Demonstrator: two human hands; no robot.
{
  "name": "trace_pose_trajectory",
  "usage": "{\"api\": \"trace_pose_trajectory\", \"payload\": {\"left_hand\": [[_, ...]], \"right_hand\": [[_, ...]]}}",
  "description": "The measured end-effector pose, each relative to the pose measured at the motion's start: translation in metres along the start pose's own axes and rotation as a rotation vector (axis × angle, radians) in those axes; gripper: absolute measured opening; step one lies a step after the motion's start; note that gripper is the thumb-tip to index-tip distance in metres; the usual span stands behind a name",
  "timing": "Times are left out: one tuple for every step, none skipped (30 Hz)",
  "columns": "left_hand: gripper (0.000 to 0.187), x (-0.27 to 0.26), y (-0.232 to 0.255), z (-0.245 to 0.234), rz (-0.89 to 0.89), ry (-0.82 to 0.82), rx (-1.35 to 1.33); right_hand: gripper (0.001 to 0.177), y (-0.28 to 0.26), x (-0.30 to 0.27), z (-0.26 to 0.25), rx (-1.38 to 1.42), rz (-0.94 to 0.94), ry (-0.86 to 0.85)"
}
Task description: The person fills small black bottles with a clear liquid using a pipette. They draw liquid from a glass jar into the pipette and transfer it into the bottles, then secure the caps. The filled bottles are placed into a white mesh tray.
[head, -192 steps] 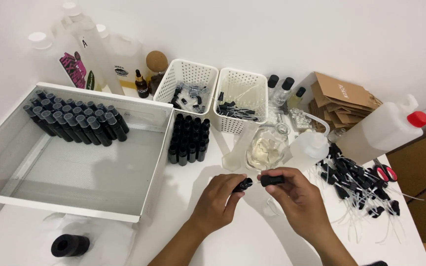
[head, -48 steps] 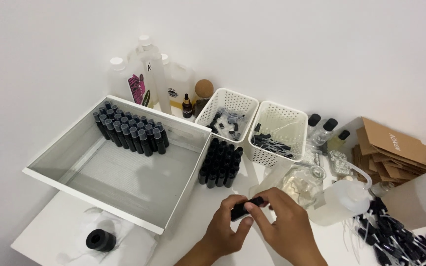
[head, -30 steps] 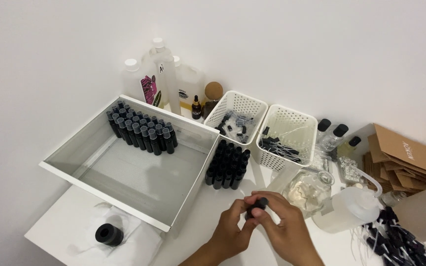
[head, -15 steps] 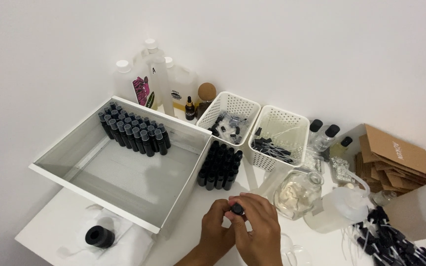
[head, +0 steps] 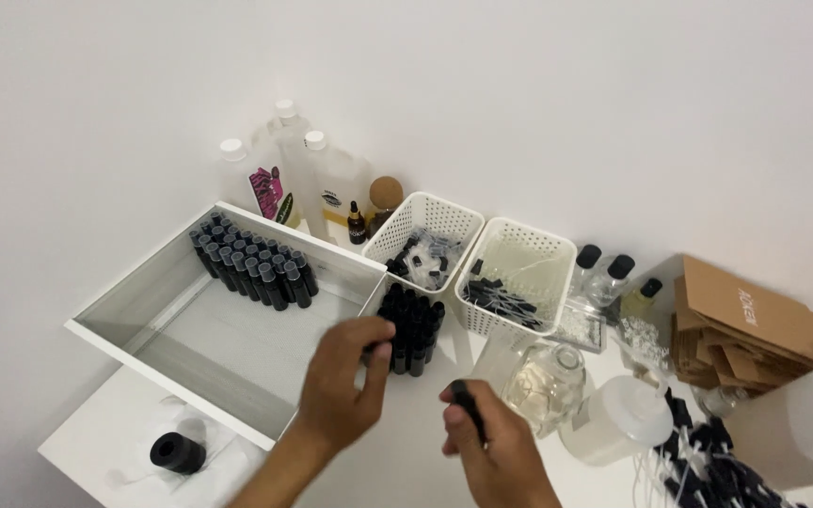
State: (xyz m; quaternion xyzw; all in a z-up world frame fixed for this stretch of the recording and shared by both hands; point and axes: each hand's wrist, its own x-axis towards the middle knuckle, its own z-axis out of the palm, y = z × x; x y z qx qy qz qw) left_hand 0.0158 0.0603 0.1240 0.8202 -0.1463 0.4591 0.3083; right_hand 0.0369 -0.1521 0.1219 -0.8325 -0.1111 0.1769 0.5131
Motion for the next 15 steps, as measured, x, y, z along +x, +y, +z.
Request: {"api": "trace_pose_trajectory", "payload": {"left_hand": [[0.017,0.013,-0.004,-0.001,-0.001,0.006,0.009],[0.015,0.024,-0.008,-0.002,-0.018,-0.133,0.085],[0.013,0.036,-0.012,-0.003,-0.034,-0.272,0.16],[0.013,0.041,-0.027,0.01,-0.038,-0.267,0.163],[0.015,0.046,-0.043,0.023,-0.025,-0.392,0.207],[0.017,0.052,-0.061,0.034,-0.01,-0.516,0.253],[0.017,0.056,-0.081,0.053,-0.011,-0.509,0.259],[0.022,0.06,-0.101,0.072,0.0,-0.612,0.326],[0.034,0.063,-0.122,0.091,0.01,-0.716,0.394],[0.034,0.065,-0.148,0.118,0.008,-0.712,0.396],[0.033,0.067,-0.174,0.144,0.005,-0.843,0.498],[0.034,0.068,-0.2,0.173,0.0,-0.974,0.595],[0.034,0.073,-0.209,0.186,-0.002,-0.971,0.592],[0.036,0.077,-0.216,0.201,-0.045,-1.023,0.633],[0.037,0.081,-0.224,0.217,-0.089,-1.075,0.674]], "right_hand": [[0.042,0.005,0.003,0.001,-0.002,-0.007,-0.008],[0.045,0.011,0.006,0.002,-0.093,-0.101,-0.025],[0.048,0.018,0.009,0.003,-0.181,-0.195,-0.041],[0.048,0.013,0.008,0.002,-0.185,-0.198,-0.046],[0.049,0.008,0.008,0.003,-0.178,-0.086,-0.086],[0.05,0.002,0.008,0.003,-0.169,0.022,-0.124],[0.05,0.001,0.009,0.003,-0.172,0.014,-0.126],[0.053,0.0,0.009,0.004,-0.224,0.045,-0.167],[0.056,-0.001,0.009,0.005,-0.275,0.076,-0.207],[0.056,0.003,0.01,0.008,-0.278,0.073,-0.209],[0.054,0.007,0.012,0.01,-0.296,0.051,-0.211],[0.052,0.012,0.012,0.012,-0.314,0.033,-0.212],[0.052,0.015,0.015,0.015,-0.319,0.033,-0.213],[0.051,0.02,0.016,0.017,-0.309,0.079,-0.2],[0.05,0.024,0.018,0.019,-0.299,0.124,-0.187]]}}
